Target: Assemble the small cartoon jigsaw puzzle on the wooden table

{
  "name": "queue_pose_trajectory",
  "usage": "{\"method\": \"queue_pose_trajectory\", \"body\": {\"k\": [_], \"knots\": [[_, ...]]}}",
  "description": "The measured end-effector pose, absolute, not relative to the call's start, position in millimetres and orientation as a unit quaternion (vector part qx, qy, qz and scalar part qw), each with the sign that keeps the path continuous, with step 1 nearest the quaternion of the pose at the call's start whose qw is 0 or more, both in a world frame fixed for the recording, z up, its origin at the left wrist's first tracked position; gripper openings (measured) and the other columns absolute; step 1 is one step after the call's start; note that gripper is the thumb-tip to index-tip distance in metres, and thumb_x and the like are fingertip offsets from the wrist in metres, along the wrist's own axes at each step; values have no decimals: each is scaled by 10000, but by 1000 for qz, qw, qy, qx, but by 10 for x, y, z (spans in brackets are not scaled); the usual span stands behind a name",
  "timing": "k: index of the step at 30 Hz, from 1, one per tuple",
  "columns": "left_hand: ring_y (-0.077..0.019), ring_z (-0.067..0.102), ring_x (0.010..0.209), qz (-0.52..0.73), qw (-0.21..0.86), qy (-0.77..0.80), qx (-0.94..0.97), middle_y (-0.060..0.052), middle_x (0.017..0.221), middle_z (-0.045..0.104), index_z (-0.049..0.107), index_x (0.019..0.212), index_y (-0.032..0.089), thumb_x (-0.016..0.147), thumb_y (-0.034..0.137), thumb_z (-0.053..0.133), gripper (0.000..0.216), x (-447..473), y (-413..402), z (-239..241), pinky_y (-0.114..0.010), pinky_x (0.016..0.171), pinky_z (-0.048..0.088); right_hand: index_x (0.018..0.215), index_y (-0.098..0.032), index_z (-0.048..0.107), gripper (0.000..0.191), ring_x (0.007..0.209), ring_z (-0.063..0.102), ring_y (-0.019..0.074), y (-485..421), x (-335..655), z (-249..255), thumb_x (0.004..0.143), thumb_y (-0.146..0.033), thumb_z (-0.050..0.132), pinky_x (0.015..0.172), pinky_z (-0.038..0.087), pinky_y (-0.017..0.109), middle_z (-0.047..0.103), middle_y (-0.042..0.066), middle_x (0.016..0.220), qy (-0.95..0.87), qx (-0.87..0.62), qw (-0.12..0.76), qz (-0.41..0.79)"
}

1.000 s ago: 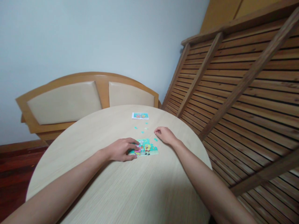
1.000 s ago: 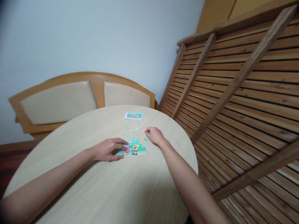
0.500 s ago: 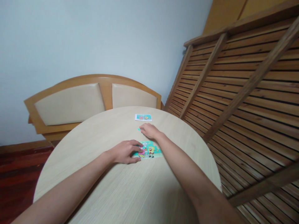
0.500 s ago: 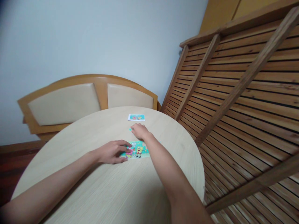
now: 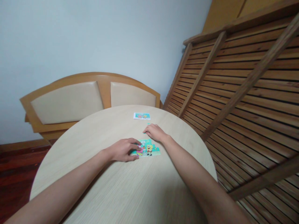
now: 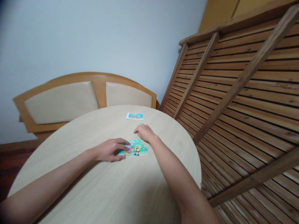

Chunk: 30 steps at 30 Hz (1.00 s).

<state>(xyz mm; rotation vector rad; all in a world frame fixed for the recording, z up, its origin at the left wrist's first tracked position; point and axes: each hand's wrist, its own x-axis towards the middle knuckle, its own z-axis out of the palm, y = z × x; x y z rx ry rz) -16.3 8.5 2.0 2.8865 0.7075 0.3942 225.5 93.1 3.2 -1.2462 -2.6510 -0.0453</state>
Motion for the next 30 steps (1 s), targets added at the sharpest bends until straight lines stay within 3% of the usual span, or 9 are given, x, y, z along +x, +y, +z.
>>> {"method": "queue_pose_trajectory", "body": {"k": [7,16,23,30], "knots": [[-262,621,1157,130,71,232,961,-101,1287,631,676,1203,233,901,451,604,380,-150,81,9,-359,986,504,1006,-235,759,248,1022,630,199,834,2838,-165,894,-101,583,942,445,334,738,50,1063,-874,-447,192,15],[-260,617,1165,122,74,238,961,-100,1303,623,675,1205,232,903,458,597,385,-133,85,13,-356,993,500,1040,-213,738,187,1034,630,212,672,3119,-151,929,-248,592,956,446,365,727,69,1081,-854,-427,286,82],[-264,623,1158,123,74,234,962,-100,1306,625,676,1209,235,898,452,603,387,-129,73,23,-356,984,506,911,-232,788,165,1018,624,215,544,3121,-87,811,-355,743,950,439,339,707,61,1033,-857,-422,255,146],[-266,626,1155,128,76,233,961,-95,1303,628,681,1205,249,889,448,618,378,-136,57,25,-356,985,503,945,-237,796,158,958,644,198,519,3029,-78,874,-304,672,943,443,328,748,49,968,-873,-401,214,178]]}}
